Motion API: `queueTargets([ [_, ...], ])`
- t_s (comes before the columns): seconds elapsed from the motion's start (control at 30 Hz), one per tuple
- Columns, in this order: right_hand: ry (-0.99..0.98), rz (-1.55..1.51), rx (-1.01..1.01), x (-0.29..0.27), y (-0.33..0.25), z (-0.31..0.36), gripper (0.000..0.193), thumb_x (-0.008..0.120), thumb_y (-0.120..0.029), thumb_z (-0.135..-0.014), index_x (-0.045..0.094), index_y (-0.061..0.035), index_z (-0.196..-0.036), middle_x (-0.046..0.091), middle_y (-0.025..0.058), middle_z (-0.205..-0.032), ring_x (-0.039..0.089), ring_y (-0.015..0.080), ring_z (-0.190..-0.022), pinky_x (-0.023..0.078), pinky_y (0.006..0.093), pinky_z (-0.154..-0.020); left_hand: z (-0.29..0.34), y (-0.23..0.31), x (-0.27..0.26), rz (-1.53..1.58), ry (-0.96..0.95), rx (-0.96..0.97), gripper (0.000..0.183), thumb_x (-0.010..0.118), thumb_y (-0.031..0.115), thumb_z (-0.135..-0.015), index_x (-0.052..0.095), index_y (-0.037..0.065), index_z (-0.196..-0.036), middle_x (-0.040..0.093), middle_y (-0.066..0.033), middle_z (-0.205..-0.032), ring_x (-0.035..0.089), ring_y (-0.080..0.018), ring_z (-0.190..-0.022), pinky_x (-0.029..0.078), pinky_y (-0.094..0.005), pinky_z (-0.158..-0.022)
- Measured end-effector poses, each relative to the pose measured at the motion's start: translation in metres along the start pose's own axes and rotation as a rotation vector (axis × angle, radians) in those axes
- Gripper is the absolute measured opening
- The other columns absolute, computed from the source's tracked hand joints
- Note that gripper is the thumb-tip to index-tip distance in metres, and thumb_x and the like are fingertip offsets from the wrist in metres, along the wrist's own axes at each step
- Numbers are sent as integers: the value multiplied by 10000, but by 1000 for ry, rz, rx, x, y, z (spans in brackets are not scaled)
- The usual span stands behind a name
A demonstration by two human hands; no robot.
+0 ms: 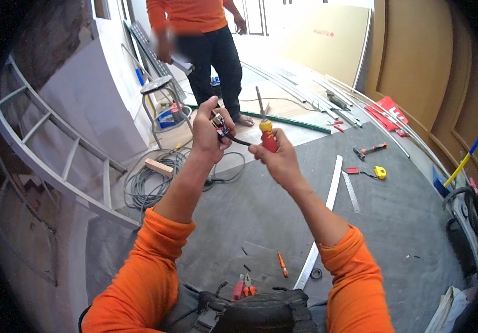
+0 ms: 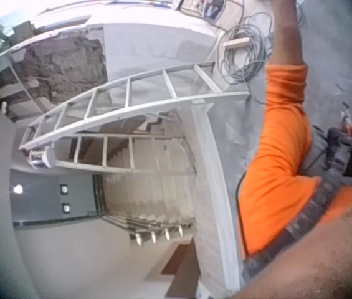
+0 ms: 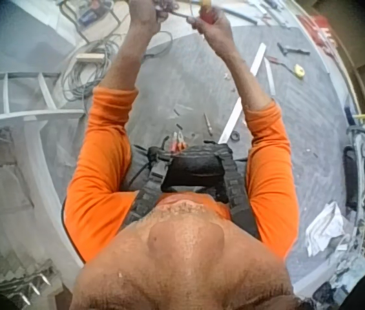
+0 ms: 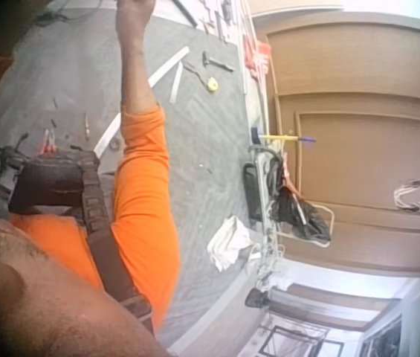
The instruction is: The person sits on the floor and uses a screwdriver to tighten the screws on an electrical plug, securing the wires inside. The person then picks up the plug and inspects the connection.
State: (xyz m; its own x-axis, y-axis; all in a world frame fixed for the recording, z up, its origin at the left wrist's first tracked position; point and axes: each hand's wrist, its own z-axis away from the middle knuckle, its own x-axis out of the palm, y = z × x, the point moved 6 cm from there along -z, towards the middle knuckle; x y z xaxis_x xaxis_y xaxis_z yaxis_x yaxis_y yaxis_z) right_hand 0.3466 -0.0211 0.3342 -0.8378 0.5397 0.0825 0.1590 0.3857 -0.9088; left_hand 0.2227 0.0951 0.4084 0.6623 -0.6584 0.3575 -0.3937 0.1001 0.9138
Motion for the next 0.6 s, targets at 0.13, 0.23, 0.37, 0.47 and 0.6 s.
queueTargets([
  [0.13, 126, 323, -186, 3, 6, 1, 361, 793, -262, -933, 608, -35, -1145, 677, 70, -896, 632, 156, -733, 534, 309, -689, -14, -3, -4, -24, -2, -42, 595, 495, 531, -995, 574, 84, -611, 559, -77, -574, 420, -117, -375, 270, -231, -323],
  [0.23, 229, 407, -155, -16, -20, -10, 352, 792, -299, -918, 664, -88, -1169, 668, 125, -810, 568, 161, -707, 507, 327, -693, -24, 9, -15, -165, 28, 30, 571, 545, 529, -979, 603, 78, -633, 568, -73, -590, 428, -116, -378, 274, -233, -329],
  [0.37, 57, 592, -211, -20, -67, -8, 405, 764, -230, -940, 610, -81, -1285, 650, 77, -829, 566, 123, -727, 478, 293, -667, -27, 23, -41, -259, 21, 26, 573, 579, 564, -969, 634, 86, -658, 592, -51, -604, 496, -124, -398, 306, -248, -343],
  [0.47, -38, 413, -215, 3, -133, 13, 429, 718, -128, -959, 564, -86, -1357, 600, 6, -802, 521, 66, -698, 406, 238, -606, -45, 31, -53, -285, -69, 119, 670, 494, 706, -970, 653, 124, -678, 598, -33, -572, 573, -149, -439, 425, -280, -396],
  [0.6, -111, 79, -210, 25, -182, 45, 445, 703, -60, -961, 553, -39, -1379, 628, 2, -891, 539, 37, -732, 419, 193, -625, -30, 20, -42, -24, -291, -9, 407, 580, 446, -1006, 647, 51, -1076, 717, -107, -999, 643, -150, -778, 549, -306, -715],
])
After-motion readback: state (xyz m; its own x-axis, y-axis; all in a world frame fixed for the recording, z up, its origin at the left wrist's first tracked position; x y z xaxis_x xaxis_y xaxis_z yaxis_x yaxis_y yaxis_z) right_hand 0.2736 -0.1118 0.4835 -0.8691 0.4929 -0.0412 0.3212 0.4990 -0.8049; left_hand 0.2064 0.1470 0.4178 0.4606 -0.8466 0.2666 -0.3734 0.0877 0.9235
